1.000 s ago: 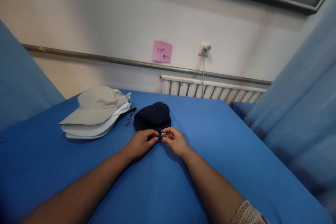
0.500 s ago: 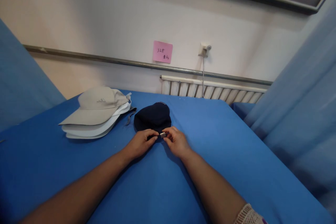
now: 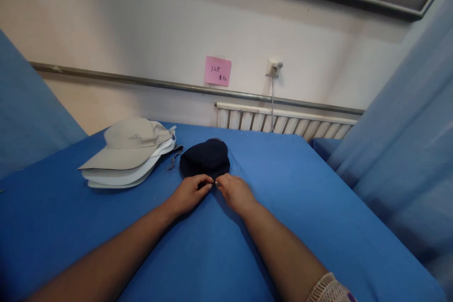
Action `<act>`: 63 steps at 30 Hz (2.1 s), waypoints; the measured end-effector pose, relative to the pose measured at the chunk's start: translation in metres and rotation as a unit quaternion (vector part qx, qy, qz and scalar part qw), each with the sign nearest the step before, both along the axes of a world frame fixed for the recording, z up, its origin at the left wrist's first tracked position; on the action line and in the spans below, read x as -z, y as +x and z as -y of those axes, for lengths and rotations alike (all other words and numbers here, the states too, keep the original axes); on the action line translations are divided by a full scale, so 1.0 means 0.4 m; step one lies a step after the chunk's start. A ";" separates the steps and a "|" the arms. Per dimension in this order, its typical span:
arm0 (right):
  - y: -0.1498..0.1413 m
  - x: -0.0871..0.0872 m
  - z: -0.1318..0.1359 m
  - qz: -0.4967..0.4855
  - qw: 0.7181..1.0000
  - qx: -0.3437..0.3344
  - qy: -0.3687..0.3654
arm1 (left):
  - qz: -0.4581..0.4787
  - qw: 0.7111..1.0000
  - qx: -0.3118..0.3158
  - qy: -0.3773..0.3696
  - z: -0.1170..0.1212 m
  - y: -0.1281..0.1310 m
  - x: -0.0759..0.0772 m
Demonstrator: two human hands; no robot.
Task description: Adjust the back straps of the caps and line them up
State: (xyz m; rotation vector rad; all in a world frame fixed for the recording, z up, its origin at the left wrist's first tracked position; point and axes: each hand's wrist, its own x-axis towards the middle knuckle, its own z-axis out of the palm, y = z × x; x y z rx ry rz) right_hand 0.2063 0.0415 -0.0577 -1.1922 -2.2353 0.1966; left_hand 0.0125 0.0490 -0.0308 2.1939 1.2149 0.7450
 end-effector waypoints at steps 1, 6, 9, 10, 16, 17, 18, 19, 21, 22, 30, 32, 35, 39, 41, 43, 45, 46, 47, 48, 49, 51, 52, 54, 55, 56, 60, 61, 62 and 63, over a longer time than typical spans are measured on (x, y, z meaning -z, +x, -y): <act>0.001 -0.002 0.002 0.001 1.000 -0.002 0.002 | 0.001 1.000 -0.005 -0.004 0.002 0.001 -0.001; 0.000 -0.006 0.009 -0.007 1.000 -0.022 0.000 | -0.002 1.000 -0.015 -0.009 0.007 0.006 0.000; 0.000 0.000 0.007 -0.040 0.999 -0.026 -0.005 | 0.003 1.000 -0.023 -0.012 0.009 0.010 0.000; 0.001 0.003 0.005 -0.056 0.998 -0.026 -0.006 | 0.007 1.000 -0.026 -0.013 0.010 0.010 -0.002; 0.013 0.016 -0.004 -0.121 0.993 -0.014 -0.007 | -0.033 0.999 -0.026 0.032 0.020 -0.001 -0.028; 0.015 0.016 -0.005 -0.126 0.992 -0.013 -0.007 | -0.050 0.997 -0.027 0.043 0.021 -0.003 -0.032; 0.015 0.015 -0.005 -0.129 0.992 -0.014 -0.008 | -0.064 0.996 -0.027 0.051 0.022 -0.004 -0.035; 0.015 0.015 -0.004 -0.132 0.991 -0.016 -0.009 | -0.072 0.995 -0.028 0.056 0.022 -0.004 -0.037; 0.014 0.012 -0.002 -0.134 0.991 -0.025 -0.006 | -0.074 0.995 -0.027 0.059 0.023 -0.002 -0.038; 0.012 0.010 0.000 -0.133 0.991 -0.031 -0.004 | -0.071 0.996 -0.030 0.056 0.024 0.001 -0.037; 0.000 -0.001 0.014 -0.141 0.988 -0.065 0.001 | -0.065 0.995 -0.055 0.056 0.039 0.025 -0.036; 0.000 0.000 0.012 -0.154 0.986 -0.057 0.002 | -0.062 0.994 -0.050 0.070 0.043 0.022 -0.044; 0.004 0.002 0.008 -0.178 0.983 -0.042 0.009 | -0.071 0.991 -0.040 0.110 0.046 0.008 -0.060; 0.009 0.003 0.004 -0.205 0.978 -0.021 0.018 | -0.081 0.980 -0.041 0.180 0.040 -0.015 -0.068; 0.010 0.002 0.005 -0.210 0.977 -0.019 0.018 | -0.084 0.975 -0.040 0.199 0.034 -0.021 -0.062; 0.011 0.003 0.007 -0.209 0.978 -0.026 0.015 | -0.091 0.975 -0.041 0.196 0.027 -0.022 -0.051; 0.009 0.004 0.009 -0.202 0.979 -0.037 0.011 | -0.096 0.979 -0.041 0.173 0.022 -0.018 -0.039; 0.008 0.006 0.009 -0.198 0.979 -0.043 0.009 | -0.097 0.982 -0.041 0.160 0.020 -0.016 -0.033; 0.007 0.007 0.010 -0.192 0.980 -0.049 0.007 | -0.097 0.983 -0.042 0.148 0.019 -0.014 -0.029; 0.005 0.009 0.010 -0.187 0.981 -0.055 0.006 | -0.096 0.985 -0.044 0.138 0.018 -0.011 -0.024; 0.003 0.010 0.010 -0.183 0.981 -0.060 0.005 | -0.096 0.986 -0.046 0.131 0.017 -0.009 -0.021; 0.000 0.010 0.010 -0.179 0.982 -0.067 -0.001 | -0.093 0.987 -0.046 0.124 0.017 -0.004 -0.015; -0.002 0.009 0.010 -0.178 0.981 -0.070 -0.006 | -0.092 0.987 -0.044 0.124 0.018 -0.003 -0.011; -0.005 0.006 0.011 -0.179 0.981 -0.074 -0.017 | -0.090 0.987 -0.037 0.127 0.018 0.000 -0.004; -0.007 0.004 0.012 -0.179 0.981 -0.075 -0.023 | -0.090 0.987 -0.034 0.130 0.018 0.001 -0.001; -0.008 0.002 0.013 -0.178 0.981 -0.076 -0.028 | -0.091 0.986 -0.033 0.132 0.018 0.001 0.002; -0.012 0.000 0.015 -0.173 0.982 -0.060 -0.039 | -0.092 0.983 -0.042 0.154 0.019 0.002 0.005; -0.013 0.000 0.015 -0.170 0.983 -0.054 -0.041 | -0.088 0.981 -0.046 0.165 0.020 0.002 0.002; -0.014 0.000 0.015 -0.168 0.984 -0.048 -0.042 | -0.084 0.980 -0.047 0.176 0.022 0.003 -0.001; -0.016 0.001 0.014 -0.165 0.984 -0.043 -0.043 | -0.082 0.978 -0.044 0.187 0.023 0.003 -0.004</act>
